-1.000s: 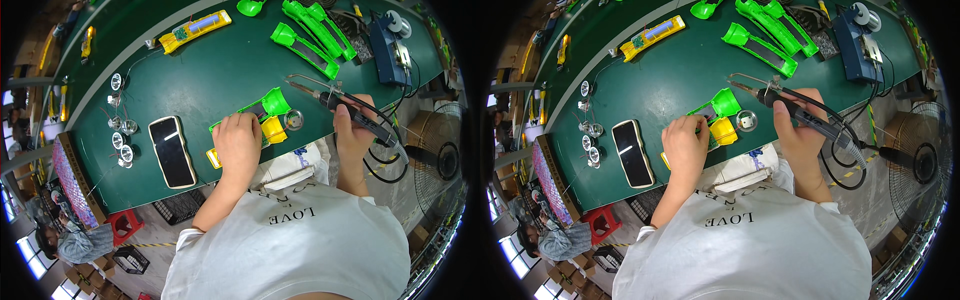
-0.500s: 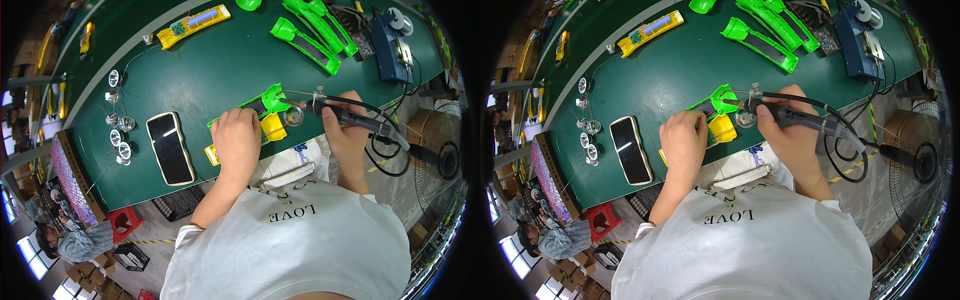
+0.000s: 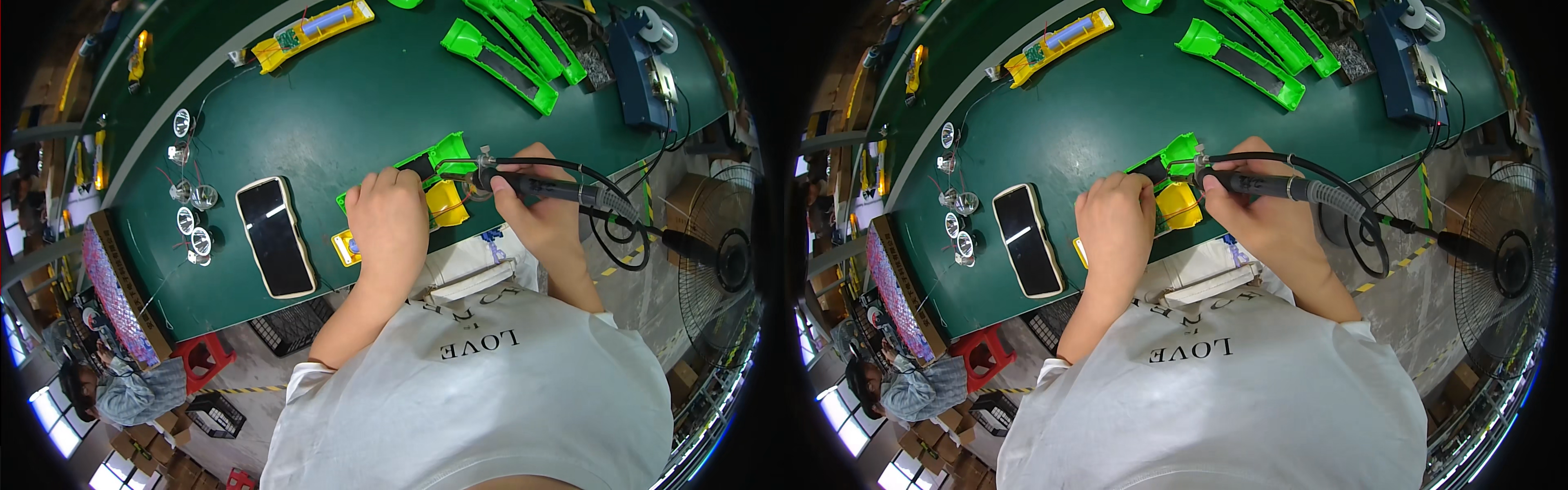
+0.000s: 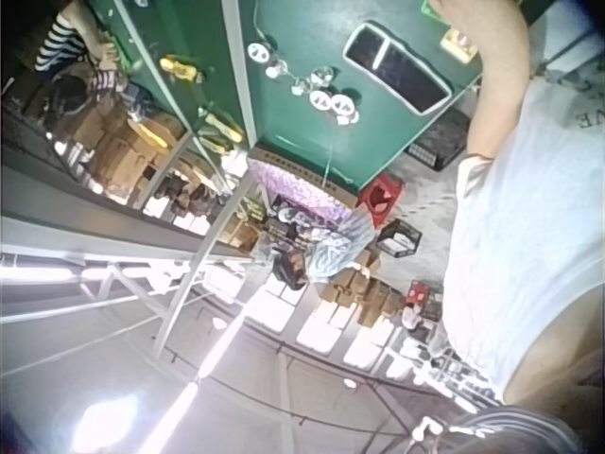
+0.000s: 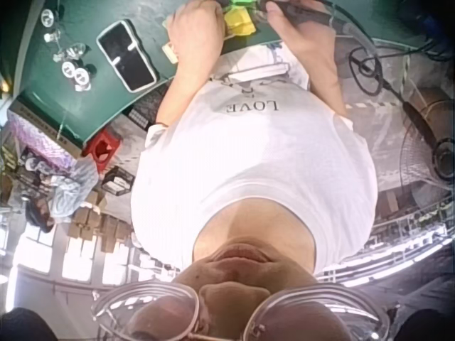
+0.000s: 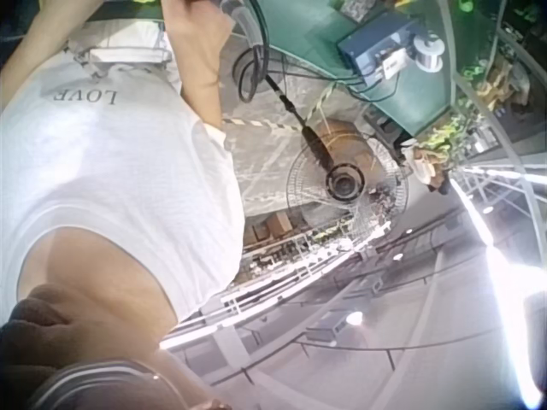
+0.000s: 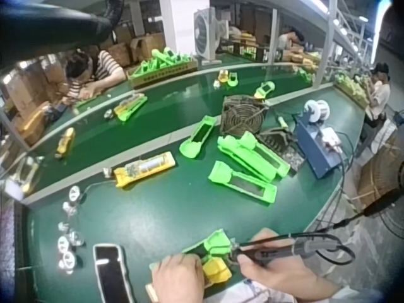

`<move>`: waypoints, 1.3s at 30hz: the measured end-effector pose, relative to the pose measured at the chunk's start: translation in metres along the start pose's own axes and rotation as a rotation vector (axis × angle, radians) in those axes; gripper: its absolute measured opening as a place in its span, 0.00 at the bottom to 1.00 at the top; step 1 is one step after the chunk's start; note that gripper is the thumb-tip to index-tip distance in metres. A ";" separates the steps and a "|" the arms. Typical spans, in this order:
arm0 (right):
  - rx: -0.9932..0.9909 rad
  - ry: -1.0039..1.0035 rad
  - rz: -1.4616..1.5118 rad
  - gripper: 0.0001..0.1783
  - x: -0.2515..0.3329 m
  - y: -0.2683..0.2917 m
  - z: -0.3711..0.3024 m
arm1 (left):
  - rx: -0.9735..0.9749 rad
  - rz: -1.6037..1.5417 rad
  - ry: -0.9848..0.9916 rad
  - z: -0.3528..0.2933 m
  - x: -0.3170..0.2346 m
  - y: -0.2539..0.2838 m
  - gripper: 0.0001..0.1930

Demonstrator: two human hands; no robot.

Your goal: The person solders electronic components onto flashlight bodies using a soldering iron, fits the plastic casings together by hand, and places the assembled flashlights onto the conveyor belt.

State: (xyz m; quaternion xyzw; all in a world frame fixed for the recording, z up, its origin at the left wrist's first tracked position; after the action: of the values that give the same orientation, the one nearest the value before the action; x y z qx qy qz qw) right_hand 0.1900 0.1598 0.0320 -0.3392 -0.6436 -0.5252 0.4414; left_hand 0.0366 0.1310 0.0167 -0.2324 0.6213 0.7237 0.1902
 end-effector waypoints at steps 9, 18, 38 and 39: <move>0.046 -0.039 -0.032 0.06 -0.003 -0.006 0.000 | 0.021 0.055 -0.023 0.002 -0.004 -0.002 0.02; 0.055 -0.055 -0.031 0.06 -0.001 -0.007 0.000 | 0.022 0.078 -0.033 0.004 -0.004 -0.003 0.02; 0.064 -0.032 -0.099 0.05 -0.001 -0.010 0.007 | 0.033 0.098 -0.013 0.008 -0.001 -0.005 0.02; 0.060 -0.025 -0.096 0.05 0.002 -0.009 0.007 | 0.032 0.099 -0.009 0.007 -0.001 -0.005 0.02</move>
State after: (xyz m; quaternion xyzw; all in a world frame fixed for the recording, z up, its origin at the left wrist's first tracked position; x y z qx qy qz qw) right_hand 0.1796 0.1645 0.0300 -0.3011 -0.6798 -0.5221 0.4178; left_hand 0.0396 0.1392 0.0141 -0.1951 0.6428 0.7232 0.1607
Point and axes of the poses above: each hand's wrist, its own z-axis towards the middle knuckle, its own y-axis out of the back of the hand, x = y × z, the point moved 10 cm from there along z, towards the middle knuckle, and after that the axes turned 13 degrees about -z, right-handed, at the moved point
